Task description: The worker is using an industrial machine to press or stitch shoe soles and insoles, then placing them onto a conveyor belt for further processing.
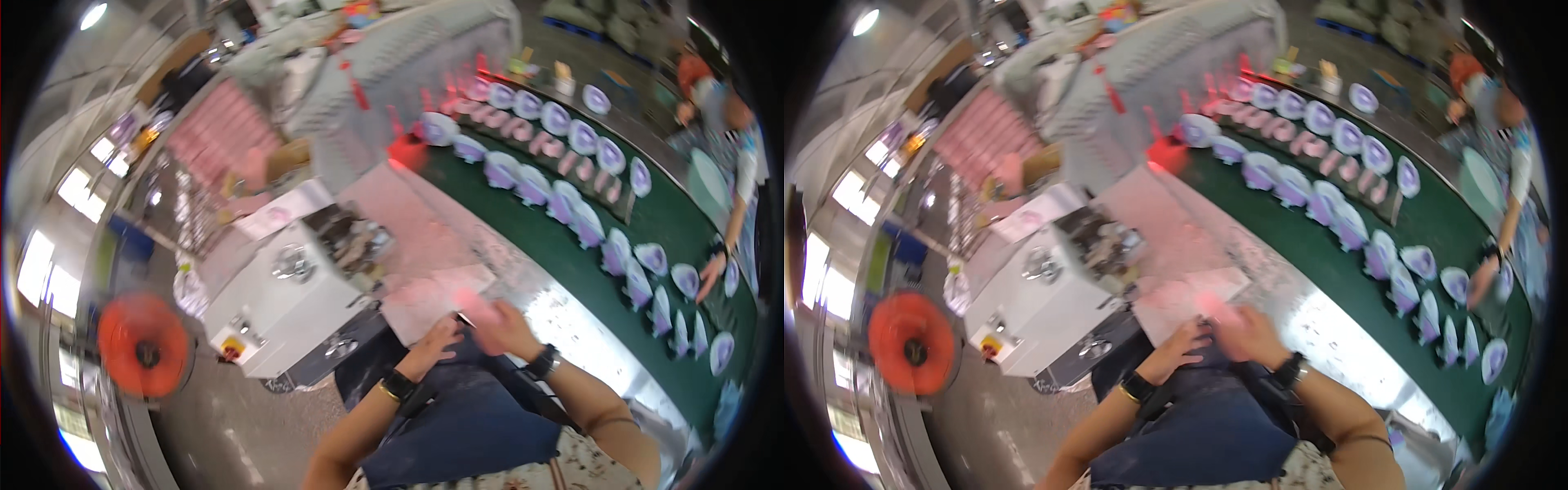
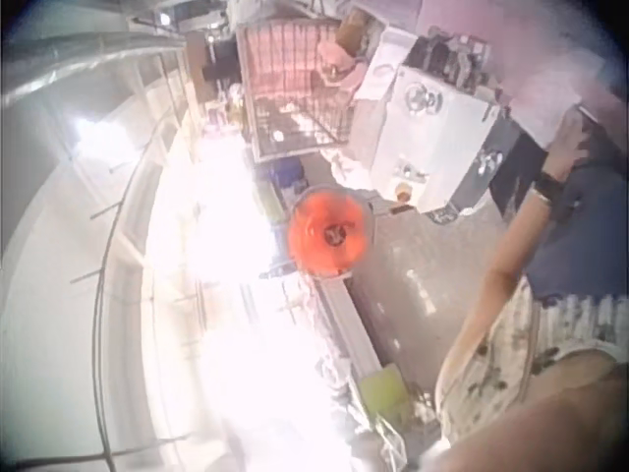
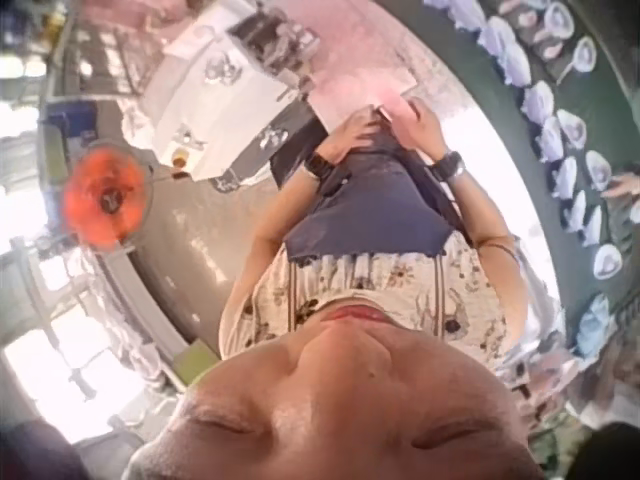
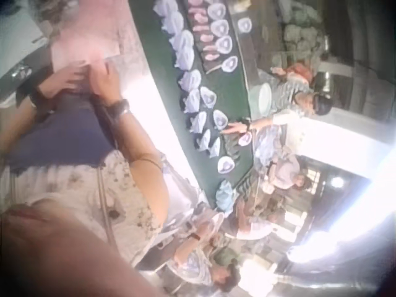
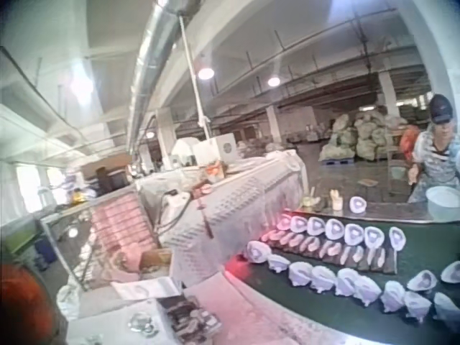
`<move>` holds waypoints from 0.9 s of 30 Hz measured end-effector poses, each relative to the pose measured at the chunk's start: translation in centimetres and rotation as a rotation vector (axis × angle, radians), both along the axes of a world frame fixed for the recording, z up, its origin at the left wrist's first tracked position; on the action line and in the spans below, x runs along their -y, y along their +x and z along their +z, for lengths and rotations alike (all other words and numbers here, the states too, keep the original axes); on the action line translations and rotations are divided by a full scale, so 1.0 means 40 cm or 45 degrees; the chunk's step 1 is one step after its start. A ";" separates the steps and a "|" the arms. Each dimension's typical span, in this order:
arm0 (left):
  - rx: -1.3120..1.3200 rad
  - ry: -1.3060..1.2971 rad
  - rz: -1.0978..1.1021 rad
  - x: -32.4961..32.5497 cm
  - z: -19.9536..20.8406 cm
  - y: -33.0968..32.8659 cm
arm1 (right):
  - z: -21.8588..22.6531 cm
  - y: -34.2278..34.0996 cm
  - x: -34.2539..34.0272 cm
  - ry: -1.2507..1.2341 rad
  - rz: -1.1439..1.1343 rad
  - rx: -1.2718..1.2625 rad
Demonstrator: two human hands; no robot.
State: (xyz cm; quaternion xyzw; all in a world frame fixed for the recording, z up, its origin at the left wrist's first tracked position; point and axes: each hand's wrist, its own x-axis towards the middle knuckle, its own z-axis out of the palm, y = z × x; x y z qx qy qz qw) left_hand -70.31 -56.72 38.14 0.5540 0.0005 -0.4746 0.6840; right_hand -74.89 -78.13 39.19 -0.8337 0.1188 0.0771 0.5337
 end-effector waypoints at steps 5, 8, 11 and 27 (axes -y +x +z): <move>0.632 0.012 0.037 -0.230 0.115 0.108 | -0.079 -0.050 0.145 -1.035 -0.175 0.418; 0.945 0.119 0.244 -0.362 0.268 0.247 | -0.222 -0.126 0.226 -1.298 -0.089 0.219; 1.304 0.443 0.392 -0.475 0.399 0.418 | -0.246 -0.134 0.223 -1.257 -0.101 0.231; 1.660 1.580 -0.800 -0.390 0.374 0.954 | -0.210 -0.048 0.192 -1.128 -0.078 0.036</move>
